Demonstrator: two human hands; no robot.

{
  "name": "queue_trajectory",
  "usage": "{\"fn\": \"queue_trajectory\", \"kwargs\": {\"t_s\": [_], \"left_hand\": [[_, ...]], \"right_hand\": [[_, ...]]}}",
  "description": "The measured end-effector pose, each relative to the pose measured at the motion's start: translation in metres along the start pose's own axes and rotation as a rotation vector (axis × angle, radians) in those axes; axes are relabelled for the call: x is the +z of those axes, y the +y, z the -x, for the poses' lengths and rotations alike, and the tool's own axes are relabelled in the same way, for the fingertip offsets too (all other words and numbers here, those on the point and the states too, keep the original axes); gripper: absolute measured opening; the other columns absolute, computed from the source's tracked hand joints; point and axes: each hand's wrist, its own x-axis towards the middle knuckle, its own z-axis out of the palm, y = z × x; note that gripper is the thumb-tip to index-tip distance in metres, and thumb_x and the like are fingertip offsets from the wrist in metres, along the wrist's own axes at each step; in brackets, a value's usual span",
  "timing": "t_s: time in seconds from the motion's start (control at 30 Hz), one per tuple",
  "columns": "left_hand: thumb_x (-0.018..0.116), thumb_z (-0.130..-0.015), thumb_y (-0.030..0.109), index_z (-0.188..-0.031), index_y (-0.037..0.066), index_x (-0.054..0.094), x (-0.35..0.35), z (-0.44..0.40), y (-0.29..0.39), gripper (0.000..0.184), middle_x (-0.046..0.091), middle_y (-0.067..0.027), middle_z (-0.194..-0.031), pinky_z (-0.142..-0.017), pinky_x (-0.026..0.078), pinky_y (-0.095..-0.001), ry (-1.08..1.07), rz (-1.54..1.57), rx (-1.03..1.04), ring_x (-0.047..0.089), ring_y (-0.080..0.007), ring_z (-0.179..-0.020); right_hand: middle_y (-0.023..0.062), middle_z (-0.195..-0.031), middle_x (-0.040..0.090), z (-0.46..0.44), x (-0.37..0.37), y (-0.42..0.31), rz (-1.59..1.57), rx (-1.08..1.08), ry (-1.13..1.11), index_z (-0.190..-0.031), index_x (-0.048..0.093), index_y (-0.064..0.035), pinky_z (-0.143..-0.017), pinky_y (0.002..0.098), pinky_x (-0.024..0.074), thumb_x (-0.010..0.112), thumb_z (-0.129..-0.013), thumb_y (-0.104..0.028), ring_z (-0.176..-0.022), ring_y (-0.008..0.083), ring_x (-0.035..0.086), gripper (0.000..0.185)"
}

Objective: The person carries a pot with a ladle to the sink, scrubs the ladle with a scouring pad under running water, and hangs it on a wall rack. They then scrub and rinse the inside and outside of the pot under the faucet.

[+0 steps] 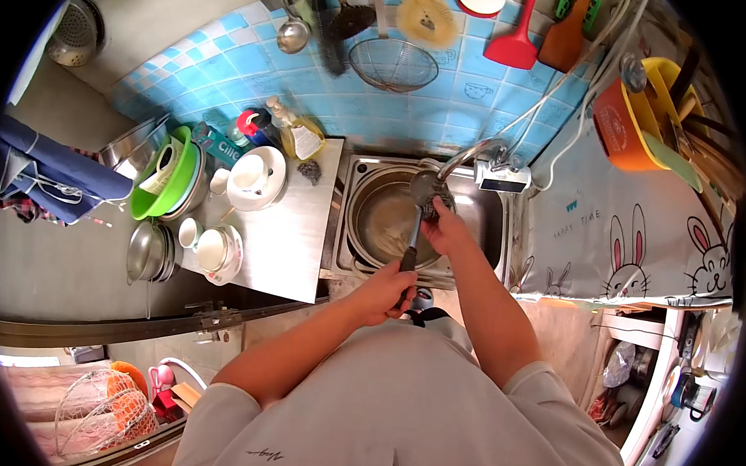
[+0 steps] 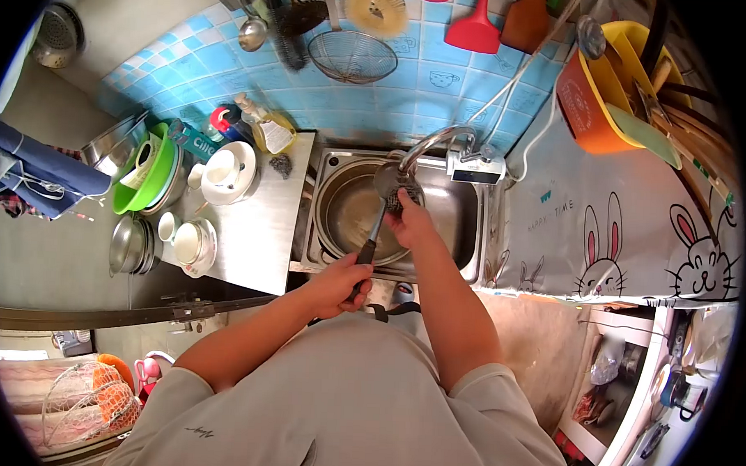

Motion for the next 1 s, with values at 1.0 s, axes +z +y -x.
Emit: {"fn": "queue_trajectory", "kwargs": {"t_s": [1.0], "left_hand": [[0.058,-0.092,0.007,-0.106,0.008,0.055,-0.116,-0.01,0.074,0.014,0.046,0.0004,-0.066,-0.041,0.023,-0.0232,-0.173,-0.379,-0.09,0.035,-0.0073,-0.049]], "right_hand": [[0.0202,-0.113,0.07,-0.036,0.016,-0.125,1.96,-0.446,-0.474,-0.123,0.064,-0.0015,-0.094,0.0418,0.05,0.087,-0.07,-0.021,-0.106,0.0355,0.068,0.061]]}}
